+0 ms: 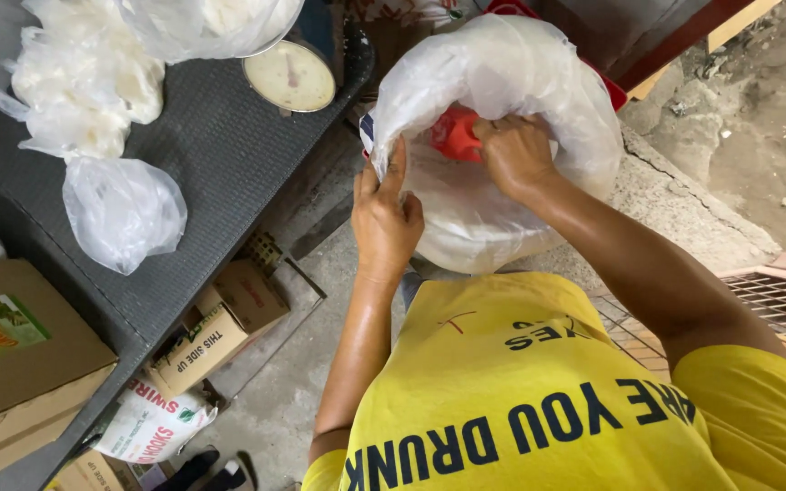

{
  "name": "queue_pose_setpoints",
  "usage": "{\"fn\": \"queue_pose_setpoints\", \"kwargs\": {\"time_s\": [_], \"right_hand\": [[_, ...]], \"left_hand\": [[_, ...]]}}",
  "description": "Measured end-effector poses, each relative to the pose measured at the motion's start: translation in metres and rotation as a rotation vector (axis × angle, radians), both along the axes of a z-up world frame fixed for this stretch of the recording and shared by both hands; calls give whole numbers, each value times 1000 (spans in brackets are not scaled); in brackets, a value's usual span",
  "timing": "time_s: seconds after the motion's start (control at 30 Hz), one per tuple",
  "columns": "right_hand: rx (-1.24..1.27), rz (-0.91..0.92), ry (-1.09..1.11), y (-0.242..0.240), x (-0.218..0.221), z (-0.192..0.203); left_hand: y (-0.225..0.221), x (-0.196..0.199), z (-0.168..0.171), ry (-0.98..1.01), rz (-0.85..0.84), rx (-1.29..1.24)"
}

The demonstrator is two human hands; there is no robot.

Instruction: Scooping white powder from a large sack into smaller plastic bags.

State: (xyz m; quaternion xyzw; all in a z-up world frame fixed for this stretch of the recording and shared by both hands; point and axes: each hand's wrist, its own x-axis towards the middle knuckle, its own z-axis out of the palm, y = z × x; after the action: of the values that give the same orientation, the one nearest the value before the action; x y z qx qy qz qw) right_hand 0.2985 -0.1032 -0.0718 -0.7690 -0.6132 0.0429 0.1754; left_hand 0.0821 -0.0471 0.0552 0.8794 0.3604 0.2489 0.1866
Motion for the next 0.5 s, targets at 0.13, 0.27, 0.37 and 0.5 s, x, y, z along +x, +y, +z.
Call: {"fn": "queue_pose_setpoints", "kwargs": {"time_s": [0.13, 0.27, 0.37, 0.5], "right_hand": [[-26, 10, -40, 12, 8, -17], [-181, 1, -72, 14, 18, -18], [-161, 22, -113, 7, 19, -16], [7, 46, -190, 12, 19, -22]], "left_hand": [[2, 3, 1, 8, 7, -19], [2, 4, 0, 14, -6, -10], [0, 6, 2, 5, -15, -8], [5, 8, 4, 16, -17, -32]]}}
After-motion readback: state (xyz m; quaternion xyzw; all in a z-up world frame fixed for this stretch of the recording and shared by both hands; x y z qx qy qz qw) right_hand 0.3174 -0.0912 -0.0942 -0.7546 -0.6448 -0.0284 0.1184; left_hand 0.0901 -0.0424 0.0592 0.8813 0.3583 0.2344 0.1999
